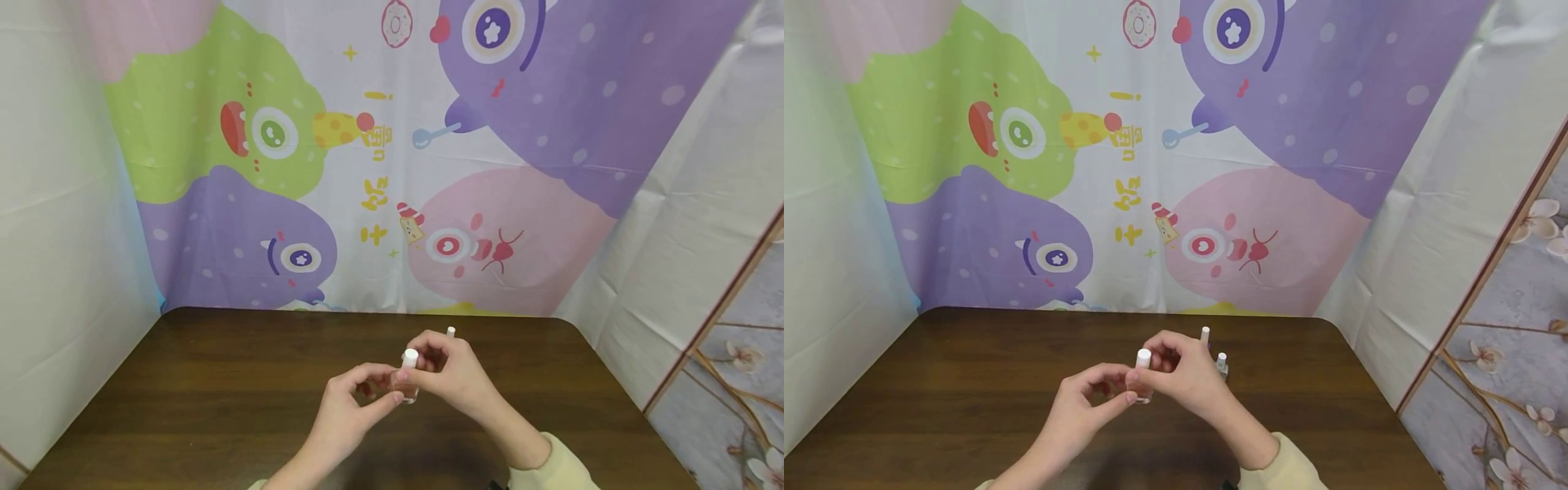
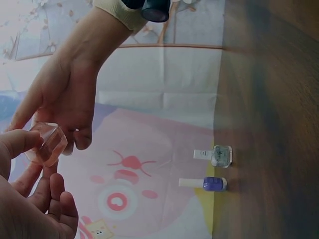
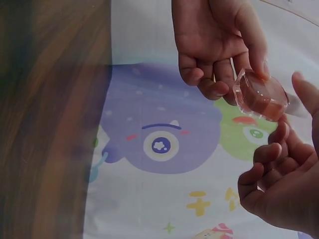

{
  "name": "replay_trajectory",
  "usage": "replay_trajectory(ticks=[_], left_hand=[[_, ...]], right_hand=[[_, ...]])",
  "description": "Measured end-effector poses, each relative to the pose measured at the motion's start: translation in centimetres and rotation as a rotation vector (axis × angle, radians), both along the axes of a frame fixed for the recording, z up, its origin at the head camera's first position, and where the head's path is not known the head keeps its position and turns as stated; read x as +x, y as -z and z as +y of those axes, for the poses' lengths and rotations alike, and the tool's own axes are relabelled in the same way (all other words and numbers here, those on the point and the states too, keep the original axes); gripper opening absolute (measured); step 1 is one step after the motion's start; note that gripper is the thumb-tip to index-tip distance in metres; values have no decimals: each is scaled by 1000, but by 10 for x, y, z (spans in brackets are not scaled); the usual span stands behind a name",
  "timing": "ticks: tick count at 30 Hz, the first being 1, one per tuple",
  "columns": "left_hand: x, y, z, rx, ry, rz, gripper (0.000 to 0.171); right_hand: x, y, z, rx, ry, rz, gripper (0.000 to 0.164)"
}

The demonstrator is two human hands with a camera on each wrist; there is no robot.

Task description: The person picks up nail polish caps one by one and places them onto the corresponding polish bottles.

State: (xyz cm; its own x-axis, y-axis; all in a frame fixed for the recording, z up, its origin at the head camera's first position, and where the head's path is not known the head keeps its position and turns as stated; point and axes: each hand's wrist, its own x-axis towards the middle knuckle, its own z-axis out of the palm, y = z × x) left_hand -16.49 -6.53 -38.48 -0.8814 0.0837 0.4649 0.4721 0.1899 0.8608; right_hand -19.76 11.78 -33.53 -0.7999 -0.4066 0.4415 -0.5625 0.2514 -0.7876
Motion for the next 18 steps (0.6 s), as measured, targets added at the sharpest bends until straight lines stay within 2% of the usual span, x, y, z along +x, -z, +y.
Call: replay_trajectory(ticks=[4, 10, 18], left_hand=[[-1, -1, -1, 10, 14, -16, 21], [0, -1, -1, 25, 39, -42, 21], [1, -2, -1, 33, 56, -57, 22]], right_hand=[[-1, -1, 4, -28, -87, 18, 25], [-4, -5, 11, -85, -232, 53, 23], [-4, -9, 12, -68, -300, 65, 24]])
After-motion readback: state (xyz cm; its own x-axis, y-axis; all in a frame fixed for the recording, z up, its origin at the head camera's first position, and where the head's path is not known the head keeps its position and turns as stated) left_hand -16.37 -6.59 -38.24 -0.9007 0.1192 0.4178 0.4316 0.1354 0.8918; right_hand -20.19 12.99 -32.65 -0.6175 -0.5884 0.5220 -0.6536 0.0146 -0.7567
